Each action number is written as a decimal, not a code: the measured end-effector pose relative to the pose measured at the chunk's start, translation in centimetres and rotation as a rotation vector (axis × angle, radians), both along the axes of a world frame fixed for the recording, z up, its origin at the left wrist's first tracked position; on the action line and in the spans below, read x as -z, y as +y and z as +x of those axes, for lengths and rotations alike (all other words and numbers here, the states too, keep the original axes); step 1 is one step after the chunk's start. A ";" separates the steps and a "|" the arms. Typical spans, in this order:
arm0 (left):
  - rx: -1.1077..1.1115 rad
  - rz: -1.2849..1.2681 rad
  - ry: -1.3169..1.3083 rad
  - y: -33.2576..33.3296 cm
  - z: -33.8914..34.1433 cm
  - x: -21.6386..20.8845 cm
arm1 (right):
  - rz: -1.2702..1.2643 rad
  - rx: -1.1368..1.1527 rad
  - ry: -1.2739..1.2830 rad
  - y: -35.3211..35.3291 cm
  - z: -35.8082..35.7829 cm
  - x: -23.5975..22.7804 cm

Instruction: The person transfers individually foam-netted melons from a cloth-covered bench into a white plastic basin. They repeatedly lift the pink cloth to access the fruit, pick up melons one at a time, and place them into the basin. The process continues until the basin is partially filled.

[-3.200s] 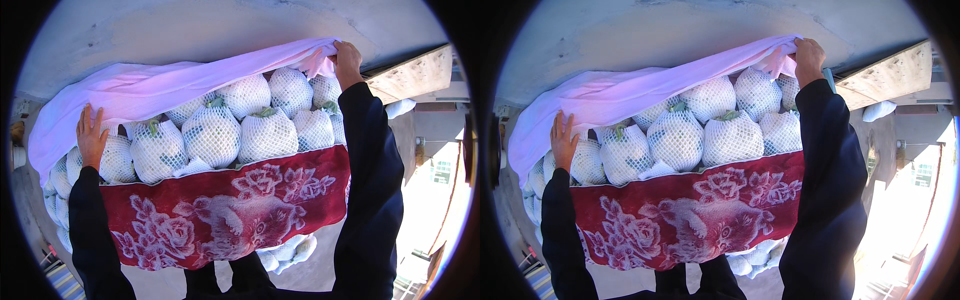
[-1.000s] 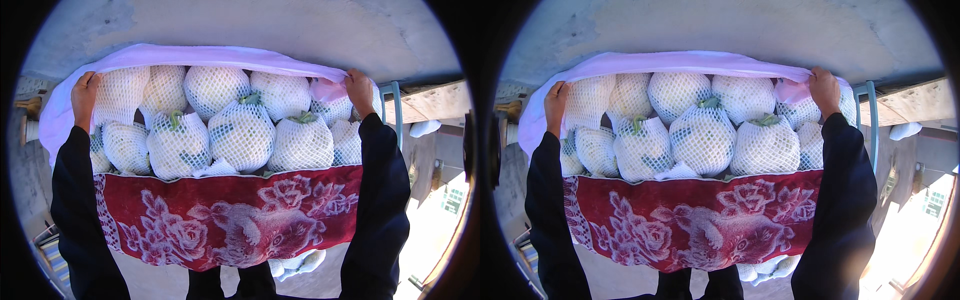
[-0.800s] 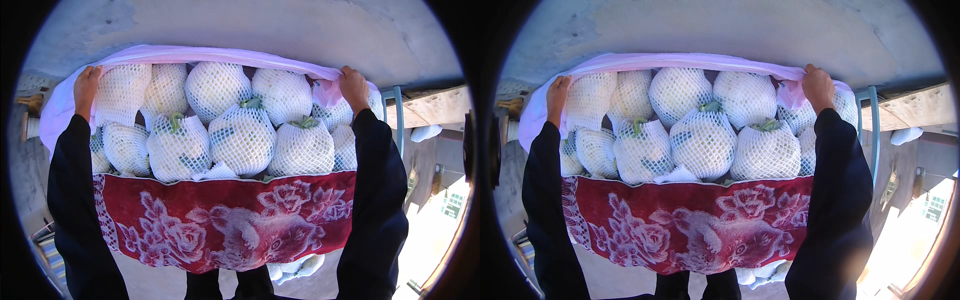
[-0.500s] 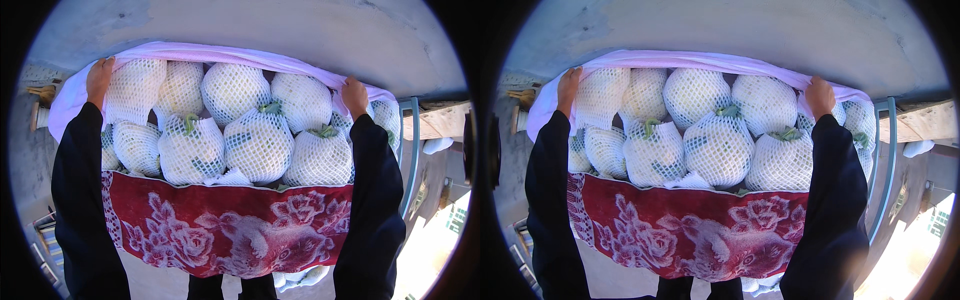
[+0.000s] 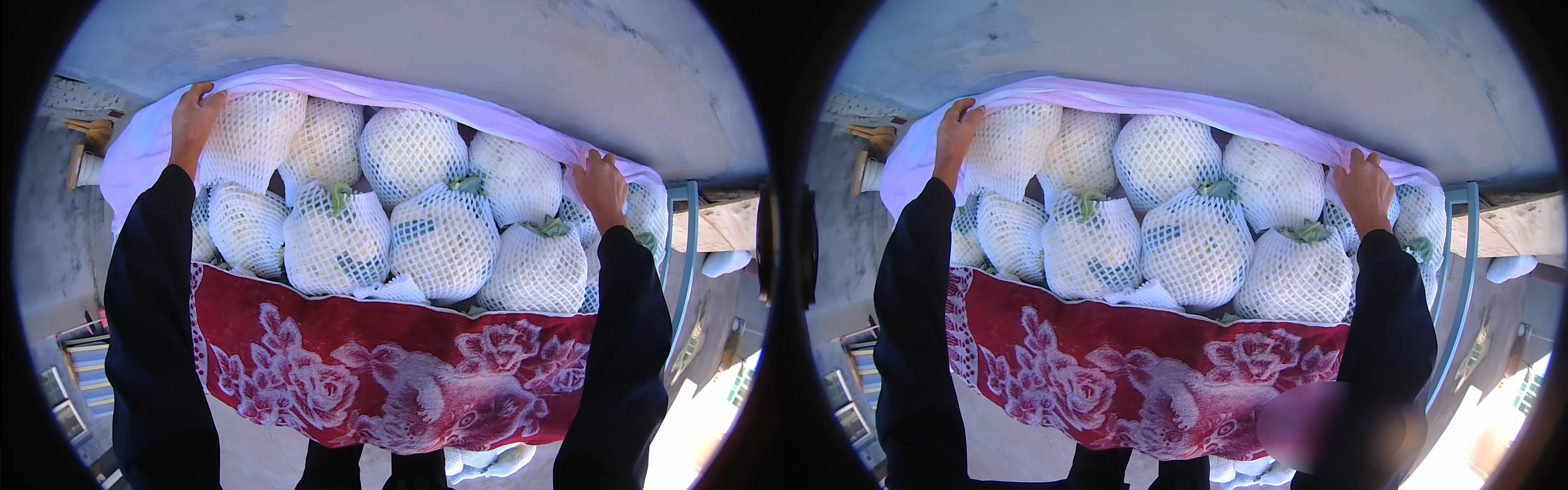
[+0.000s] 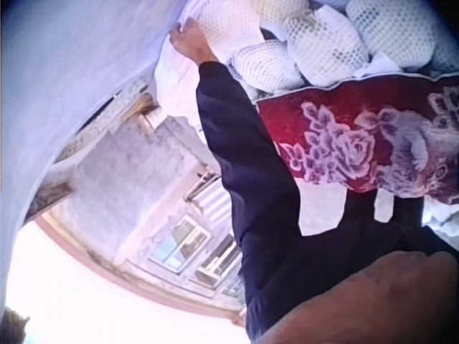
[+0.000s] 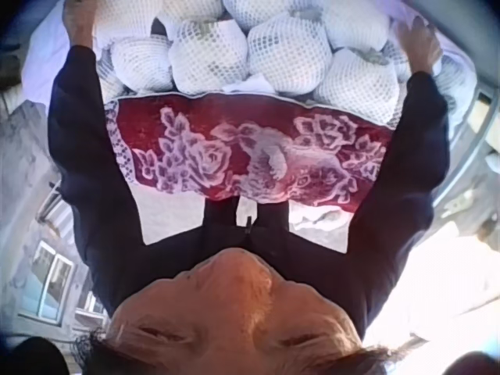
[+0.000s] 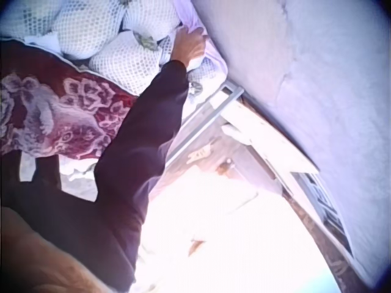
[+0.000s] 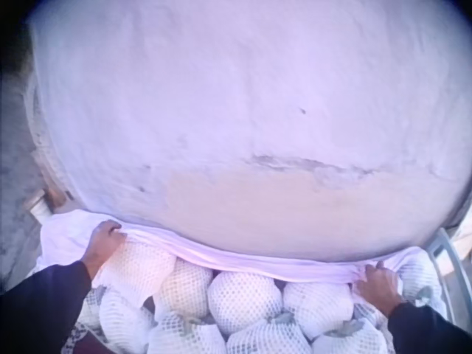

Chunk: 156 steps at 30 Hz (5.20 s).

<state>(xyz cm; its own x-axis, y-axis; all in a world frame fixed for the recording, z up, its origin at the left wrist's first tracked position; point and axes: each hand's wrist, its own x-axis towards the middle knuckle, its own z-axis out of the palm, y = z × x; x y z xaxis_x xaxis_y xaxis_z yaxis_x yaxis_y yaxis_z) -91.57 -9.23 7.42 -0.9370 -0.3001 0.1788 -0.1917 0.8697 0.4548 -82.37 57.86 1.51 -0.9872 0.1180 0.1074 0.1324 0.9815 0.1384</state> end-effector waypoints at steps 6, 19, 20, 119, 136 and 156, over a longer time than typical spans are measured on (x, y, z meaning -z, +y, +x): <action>0.133 -0.166 0.106 -2.4 2.0 0.3 | -0.105 -0.075 0.108 -0.8 3.2 -0.4; 0.200 0.582 0.028 6.0 23.3 1.3 | -0.878 0.412 0.187 -6.7 36.5 -7.7; 0.199 0.645 -0.040 8.3 26.3 1.0 | -0.929 0.520 0.191 -6.7 41.6 -8.0; 0.035 1.401 -0.275 10.8 11.5 -3.2 | -1.777 0.364 -0.167 -30.2 2.0 -7.2; -0.187 1.617 -0.016 16.1 13.4 2.3 | -1.389 0.240 -0.189 -27.5 -5.5 -1.9; -0.334 1.404 -0.024 16.5 14.4 4.6 | -0.994 -0.123 0.343 -20.9 -0.5 -1.1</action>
<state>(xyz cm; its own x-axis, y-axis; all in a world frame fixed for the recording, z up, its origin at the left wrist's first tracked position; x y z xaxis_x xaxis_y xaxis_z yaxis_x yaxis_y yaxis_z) -77.20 7.25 2.87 -0.7879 -0.4130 -0.4567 -0.3124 -0.3710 0.8745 -82.82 36.97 2.64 -0.9335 0.2070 0.2927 -0.0960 0.6422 -0.7605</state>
